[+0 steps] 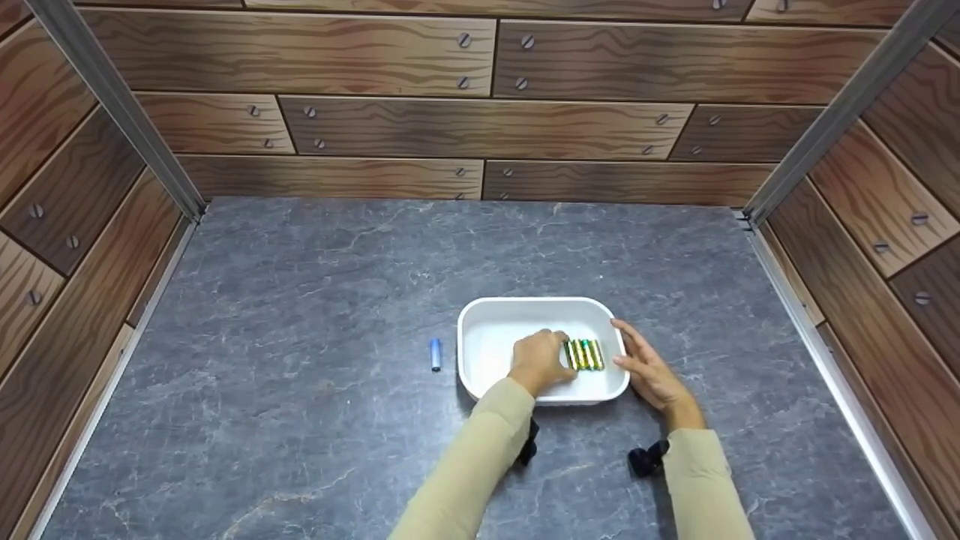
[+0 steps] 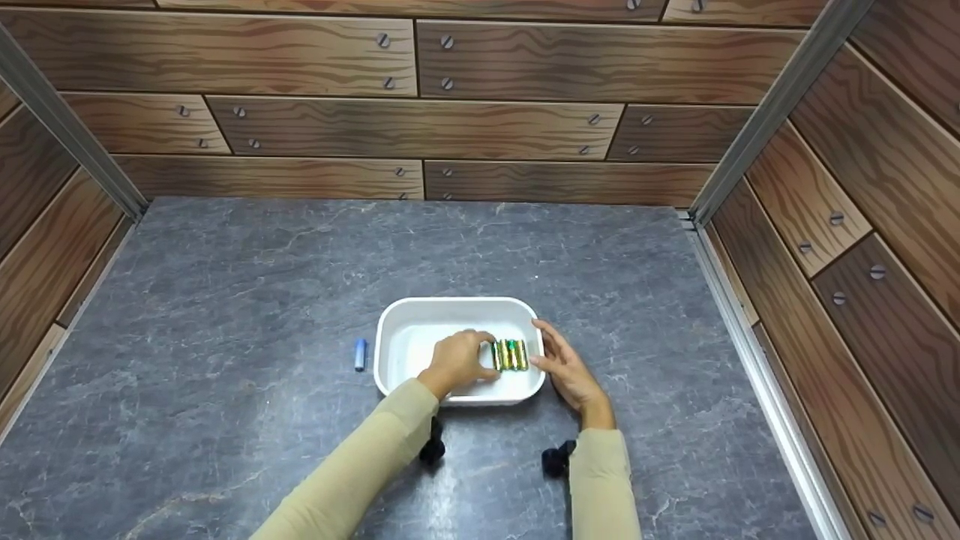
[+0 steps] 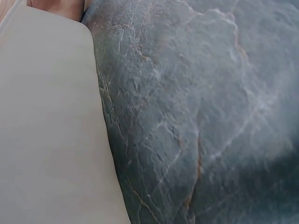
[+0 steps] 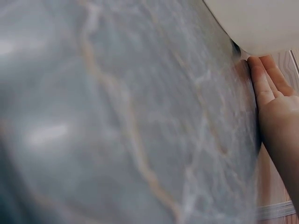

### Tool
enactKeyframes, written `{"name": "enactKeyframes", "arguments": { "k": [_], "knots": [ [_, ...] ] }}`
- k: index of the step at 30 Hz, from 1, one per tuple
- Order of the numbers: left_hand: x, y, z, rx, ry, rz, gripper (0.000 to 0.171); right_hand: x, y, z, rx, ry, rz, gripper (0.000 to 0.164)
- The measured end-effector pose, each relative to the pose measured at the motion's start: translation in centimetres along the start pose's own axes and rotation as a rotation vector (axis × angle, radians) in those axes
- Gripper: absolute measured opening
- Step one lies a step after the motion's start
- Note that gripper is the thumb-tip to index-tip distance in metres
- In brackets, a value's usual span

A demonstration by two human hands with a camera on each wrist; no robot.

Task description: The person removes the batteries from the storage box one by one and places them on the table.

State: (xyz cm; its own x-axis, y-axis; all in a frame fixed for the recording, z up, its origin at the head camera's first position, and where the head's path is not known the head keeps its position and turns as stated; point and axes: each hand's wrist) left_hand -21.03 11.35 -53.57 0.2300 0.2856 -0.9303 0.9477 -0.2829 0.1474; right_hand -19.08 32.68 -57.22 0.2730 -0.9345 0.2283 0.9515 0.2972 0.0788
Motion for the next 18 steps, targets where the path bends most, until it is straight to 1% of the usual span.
{"name": "enactKeyframes", "arguments": {
  "k": [2, 4, 7, 9, 11, 13, 18],
  "knots": [
    [0.0, 0.0, 0.1, 0.004, -0.003, -0.002, 0.056, 0.1, 0.0, 0.0, 0.008, 0.001, -0.014, 0.061],
    [-0.1, -0.1, 0.2, 0.006, -0.005, 0.001, 0.056, 0.1, 0.0, 0.0, 0.006, 0.002, -0.004, 0.061],
    [-0.3, -0.1, 0.3, 0.0, 0.001, 0.014, 0.056, 0.0, 0.0, 0.1, -0.02, 0.005, 0.047, 0.06],
    [-0.5, -0.2, 0.3, -0.007, 0.012, 0.03, 0.057, -0.1, 0.0, 0.1, -0.025, 0.0, 0.065, 0.059],
    [-0.7, -0.3, 0.4, -0.009, 0.015, 0.046, 0.057, -0.1, 0.1, 0.1, -0.027, -0.001, 0.067, 0.059],
    [-1.0, -0.3, 0.5, -0.006, 0.021, 0.057, 0.057, 0.0, 0.0, 0.2, -0.016, -0.004, 0.053, 0.059],
    [-2.0, -0.3, 0.9, 0.015, 0.052, 0.062, 0.059, 0.0, 0.1, 0.2, -0.003, -0.006, 0.035, 0.059]
  ]
}}
Point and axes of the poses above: each hand's wrist, its own y-axis away from the middle knuckle, its own x-axis out of the palm, z = x × y, and after that the axes turned 2 degrees about -x, right-handed
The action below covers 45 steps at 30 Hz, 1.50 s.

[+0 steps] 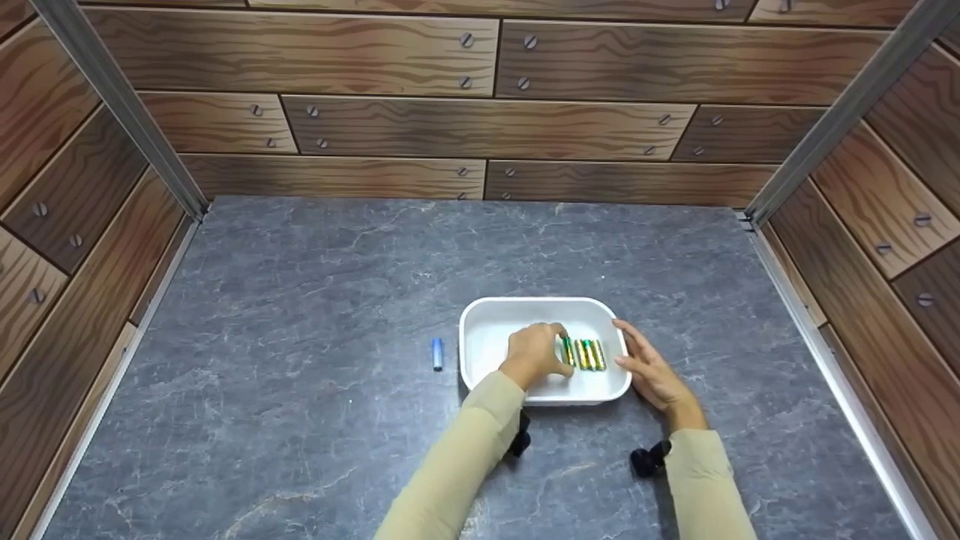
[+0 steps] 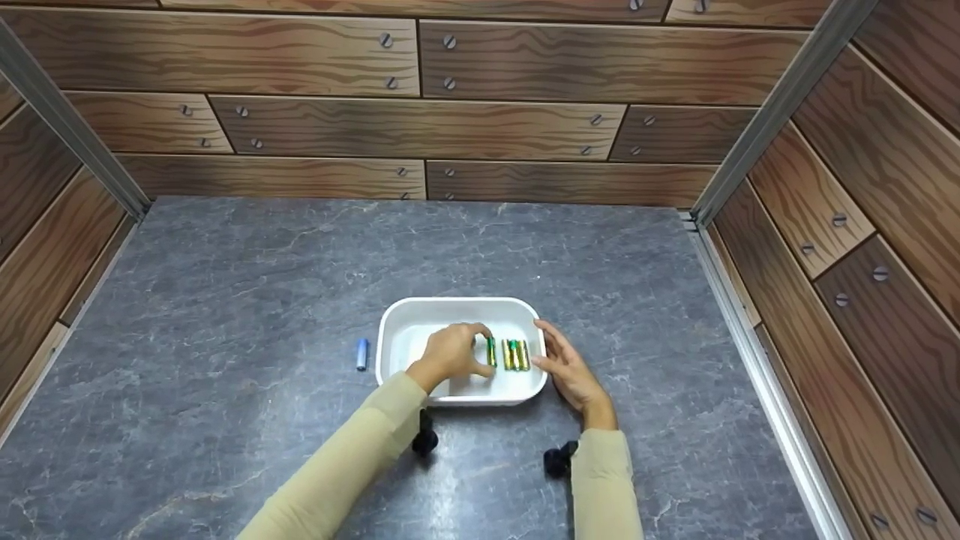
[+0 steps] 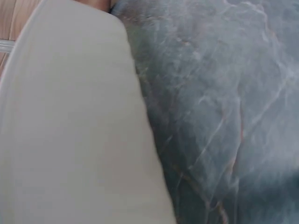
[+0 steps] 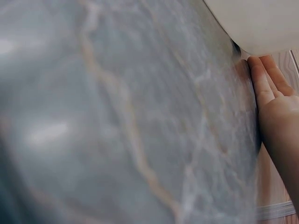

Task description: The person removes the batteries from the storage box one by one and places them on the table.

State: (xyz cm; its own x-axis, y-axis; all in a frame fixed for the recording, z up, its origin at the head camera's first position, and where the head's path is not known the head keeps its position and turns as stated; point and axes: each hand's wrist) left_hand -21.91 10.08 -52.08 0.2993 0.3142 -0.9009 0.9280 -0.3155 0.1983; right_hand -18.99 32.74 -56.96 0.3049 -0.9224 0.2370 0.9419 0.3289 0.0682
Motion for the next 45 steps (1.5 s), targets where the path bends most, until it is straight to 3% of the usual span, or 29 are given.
{"name": "enactKeyframes", "arguments": {
  "k": [8, 20, 25, 33, 37, 45],
  "knots": [
    [-1.6, 0.6, 0.3, 0.055, 0.031, -0.024, 0.059, -0.2, 0.2, 0.1, -0.024, 0.008, 0.025, 0.059],
    [-3.7, 1.7, 1.9, 0.142, -0.003, -0.044, 0.06, 0.0, 0.1, 0.1, 0.008, 0.009, -0.024, 0.06],
    [-4.7, 2.2, 2.6, 0.17, -0.005, -0.081, 0.06, 0.1, 0.0, 0.1, 0.033, 0.007, -0.063, 0.061],
    [-5.6, 3.3, 4.1, 0.214, 0.032, -0.13, 0.059, 0.1, 0.0, 0.2, 0.007, 0.003, 0.0, 0.058],
    [-5.9, 3.7, 5.2, 0.244, 0.073, -0.166, 0.059, 0.2, 0.0, 0.3, 0.02, 0.011, -0.028, 0.06],
    [-6.5, 4.7, 7.3, 0.218, 0.093, -0.171, 0.058, 0.1, 0.1, 0.1, 0.012, 0.025, -0.017, 0.062]
  ]
}}
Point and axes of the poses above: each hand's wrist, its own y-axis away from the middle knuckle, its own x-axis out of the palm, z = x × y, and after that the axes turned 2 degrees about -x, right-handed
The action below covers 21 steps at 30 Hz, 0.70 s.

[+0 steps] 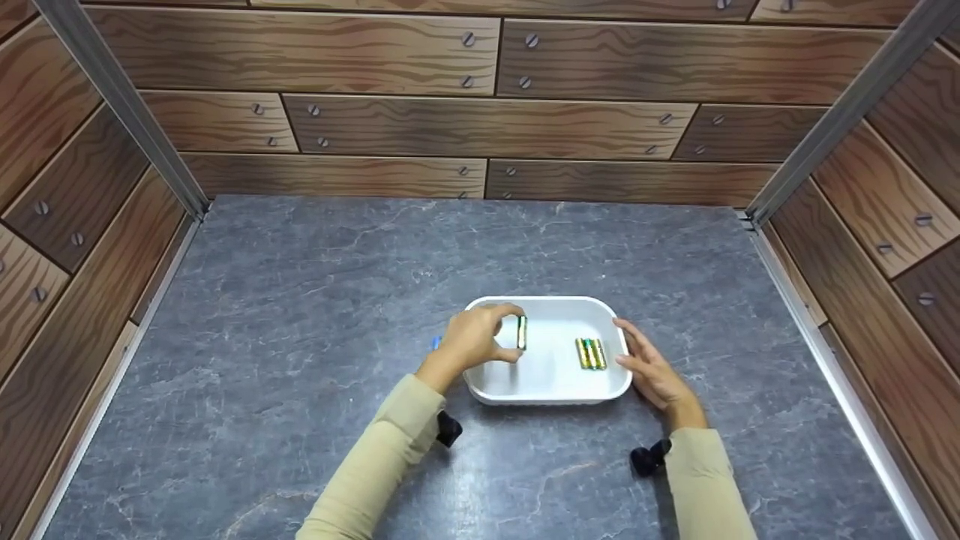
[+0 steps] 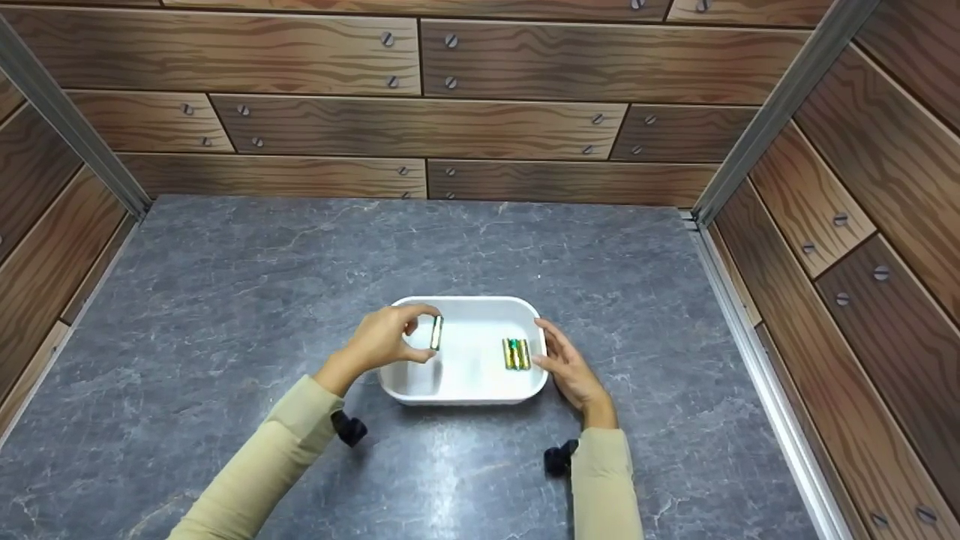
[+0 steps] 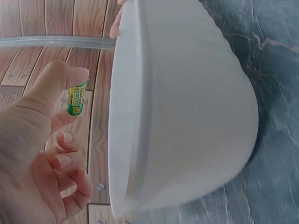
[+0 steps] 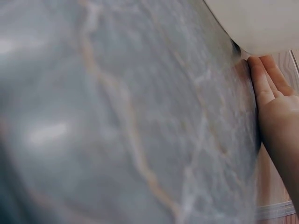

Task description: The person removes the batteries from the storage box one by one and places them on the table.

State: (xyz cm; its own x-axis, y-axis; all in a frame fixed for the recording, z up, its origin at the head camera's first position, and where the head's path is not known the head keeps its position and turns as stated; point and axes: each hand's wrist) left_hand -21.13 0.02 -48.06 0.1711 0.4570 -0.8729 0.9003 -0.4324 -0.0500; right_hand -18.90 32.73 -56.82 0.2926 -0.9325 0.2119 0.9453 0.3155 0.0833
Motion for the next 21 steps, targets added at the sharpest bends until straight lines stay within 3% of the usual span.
{"name": "enactKeyframes", "arguments": {
  "k": [11, 15, 21],
  "knots": [
    [-0.7, 1.8, 2.5, -0.054, 0.064, -0.022, 0.056, 0.2, -0.1, 0.0, 0.027, 0.005, -0.019, 0.063],
    [-0.8, 2.5, 3.2, -0.052, 0.067, -0.043, 0.056, 0.1, 0.0, 0.0, 0.001, -0.002, 0.008, 0.059],
    [-1.0, 3.5, 4.5, -0.053, 0.094, -0.059, 0.057, 0.2, -0.1, 0.0, 0.02, -0.008, -0.027, 0.062]
  ]
}}
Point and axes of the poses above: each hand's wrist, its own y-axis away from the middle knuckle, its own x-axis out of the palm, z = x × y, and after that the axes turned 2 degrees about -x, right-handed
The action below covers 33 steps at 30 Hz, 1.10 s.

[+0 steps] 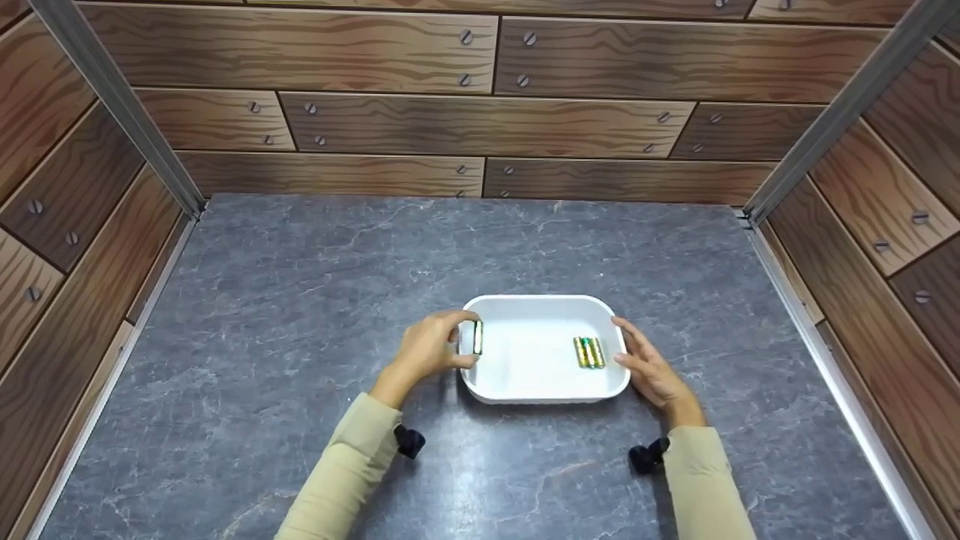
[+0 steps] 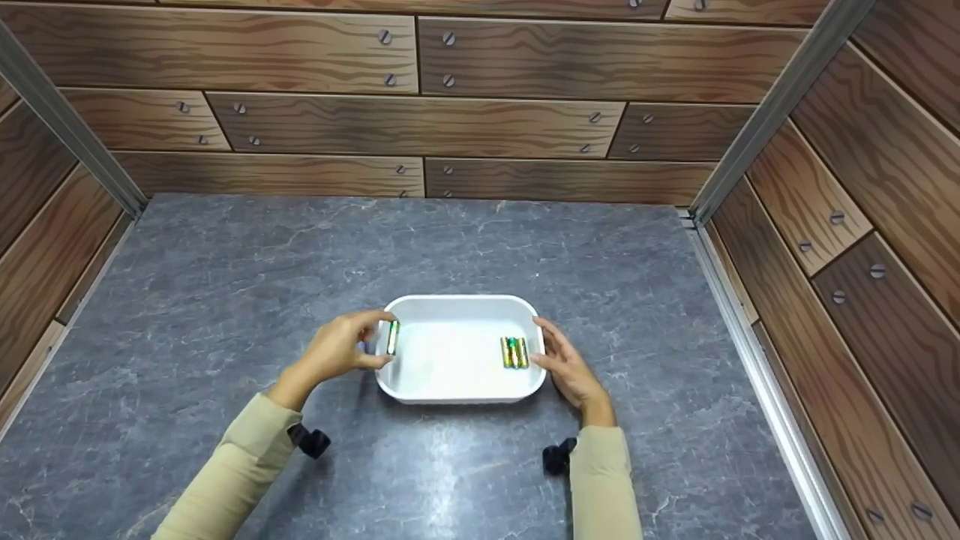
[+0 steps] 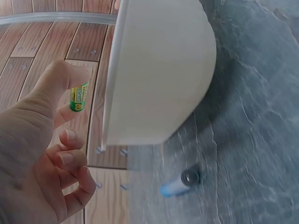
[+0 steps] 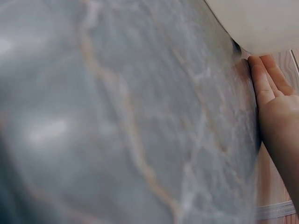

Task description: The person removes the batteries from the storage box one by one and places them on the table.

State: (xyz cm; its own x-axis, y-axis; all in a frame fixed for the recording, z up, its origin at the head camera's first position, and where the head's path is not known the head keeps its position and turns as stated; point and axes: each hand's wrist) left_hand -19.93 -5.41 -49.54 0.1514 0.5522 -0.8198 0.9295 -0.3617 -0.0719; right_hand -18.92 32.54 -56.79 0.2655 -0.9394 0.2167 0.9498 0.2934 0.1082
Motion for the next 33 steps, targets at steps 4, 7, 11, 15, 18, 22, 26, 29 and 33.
{"name": "enactKeyframes", "arguments": {
  "k": [4, 7, 11, 15, 18, 22, 26, 29, 33],
  "knots": [
    [-0.4, 0.5, 0.9, -0.015, 0.011, -0.009, 0.058, 0.0, 0.0, 0.0, 0.009, -0.003, -0.012, 0.062],
    [-0.6, 0.8, 1.5, -0.027, 0.014, -0.015, 0.058, 0.0, 0.0, 0.0, 0.004, -0.007, 0.001, 0.06],
    [-0.7, 1.2, 2.3, -0.042, 0.019, -0.026, 0.057, -0.1, 0.0, 0.0, -0.013, -0.01, 0.022, 0.058],
    [-0.8, 1.7, 3.0, -0.059, 0.032, -0.026, 0.056, -0.1, 0.0, 0.0, -0.002, -0.008, 0.015, 0.058],
    [-0.7, 2.0, 3.6, -0.081, 0.036, -0.027, 0.056, -0.1, -0.1, 0.0, 0.01, 0.011, 0.003, 0.06],
    [-0.3, 2.4, 4.6, -0.111, 0.025, -0.036, 0.057, 0.1, -0.1, 0.1, 0.021, 0.027, -0.016, 0.064],
    [0.1, 2.7, 5.5, -0.142, 0.018, -0.028, 0.057, 0.2, -0.1, 0.2, 0.031, 0.015, -0.039, 0.063],
    [0.4, 2.8, 6.2, -0.167, 0.007, -0.02, 0.056, 0.2, 0.0, 0.2, 0.029, 0.01, -0.039, 0.062],
    [0.7, 3.0, 6.9, -0.194, -0.002, -0.015, 0.055, 0.0, 0.0, 0.0, 0.006, 0.006, -0.01, 0.06]
  ]
}}
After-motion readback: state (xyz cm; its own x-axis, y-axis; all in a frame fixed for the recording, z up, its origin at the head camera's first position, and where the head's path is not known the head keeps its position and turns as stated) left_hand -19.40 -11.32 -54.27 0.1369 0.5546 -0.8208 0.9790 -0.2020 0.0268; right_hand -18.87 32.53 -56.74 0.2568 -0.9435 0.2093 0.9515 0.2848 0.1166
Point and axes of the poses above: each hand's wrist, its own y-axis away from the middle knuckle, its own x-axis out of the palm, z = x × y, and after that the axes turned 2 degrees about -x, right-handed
